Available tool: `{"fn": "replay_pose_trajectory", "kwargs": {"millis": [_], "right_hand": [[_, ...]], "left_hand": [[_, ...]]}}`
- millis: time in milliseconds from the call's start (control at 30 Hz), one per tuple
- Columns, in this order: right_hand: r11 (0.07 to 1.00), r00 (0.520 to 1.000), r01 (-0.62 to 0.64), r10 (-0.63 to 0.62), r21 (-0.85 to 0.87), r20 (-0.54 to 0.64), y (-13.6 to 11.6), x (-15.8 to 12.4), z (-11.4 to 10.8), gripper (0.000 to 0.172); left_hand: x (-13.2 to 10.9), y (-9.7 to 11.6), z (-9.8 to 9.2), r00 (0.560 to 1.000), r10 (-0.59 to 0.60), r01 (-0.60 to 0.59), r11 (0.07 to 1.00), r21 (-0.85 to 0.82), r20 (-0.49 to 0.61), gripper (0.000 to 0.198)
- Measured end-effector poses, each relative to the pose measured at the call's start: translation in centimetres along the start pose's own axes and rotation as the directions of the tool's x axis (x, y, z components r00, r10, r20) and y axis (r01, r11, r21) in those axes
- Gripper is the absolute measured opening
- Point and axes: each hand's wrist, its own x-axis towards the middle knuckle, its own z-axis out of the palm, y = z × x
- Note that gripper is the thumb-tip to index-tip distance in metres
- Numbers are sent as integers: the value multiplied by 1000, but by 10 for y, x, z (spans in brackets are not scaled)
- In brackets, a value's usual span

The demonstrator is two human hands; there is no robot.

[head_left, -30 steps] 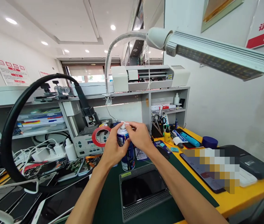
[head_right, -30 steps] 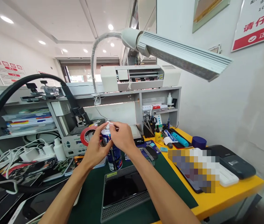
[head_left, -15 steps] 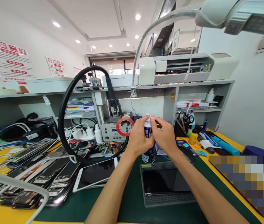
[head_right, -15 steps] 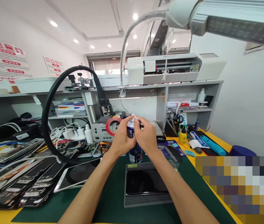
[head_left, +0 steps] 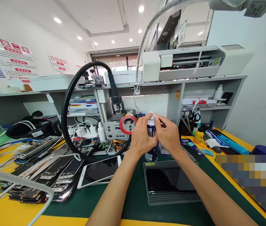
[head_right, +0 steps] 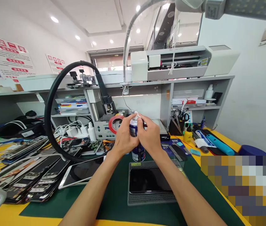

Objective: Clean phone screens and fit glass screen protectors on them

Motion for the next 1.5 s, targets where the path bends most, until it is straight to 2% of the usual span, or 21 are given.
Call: {"fn": "replay_pose_trajectory", "kwargs": {"millis": [533,667,800,867,933,1000,1033,1067,1100,1133,1200,1267,1333,1500], "right_hand": [[999,999,42,-42,24,-16,2,-1,2,32],[998,999,50,-51,49,15,1,1,2,32],[1000,999,28,-29,9,46,-2,0,-12,32],[995,999,42,-40,-94,30,-4,-8,-26,32],[963,994,108,-100,-246,43,-2,-27,-44,31],[873,970,234,-176,-427,171,2,-55,-62,31],[804,939,307,-170,-510,298,4,-71,-71,32],[735,892,373,-117,-565,436,6,-87,-78,34],[686,820,442,-48,-578,570,7,-103,-85,37],[659,756,486,13,-574,655,7,-117,-90,39],[642,705,488,110,-592,701,2,-138,-97,41],[634,700,454,181,-626,690,-7,-149,-100,43],[623,698,432,227,-652,679,-17,-151,-100,48],[615,643,457,272,-643,716,-26,-151,-98,55]], "left_hand": [[1,1,-1,1000,15,-15,999,42,3,60],[1,2,-2,1000,10,-10,999,47,6,59],[-2,1,-1,1000,7,-8,998,61,9,61],[-3,-1,0,1000,5,-6,998,68,18,62],[-4,-2,0,1000,6,-8,998,66,24,63],[-6,-3,0,1000,7,-8,998,61,16,63],[-6,-3,0,1000,7,-8,998,60,12,63],[-6,-3,0,1000,5,-5,998,60,10,63],[-6,-3,0,1000,2,-3,998,61,10,63],[-6,-3,0,1000,0,-1,998,60,12,63],[-6,-3,0,1000,0,-1,999,52,18,62],[-6,-3,-1,1000,1,-2,999,38,23,62],[-7,-3,-2,1000,0,-1,1000,26,24,62],[-8,-3,-3,1000,0,-1,1000,14,22,62]]}}
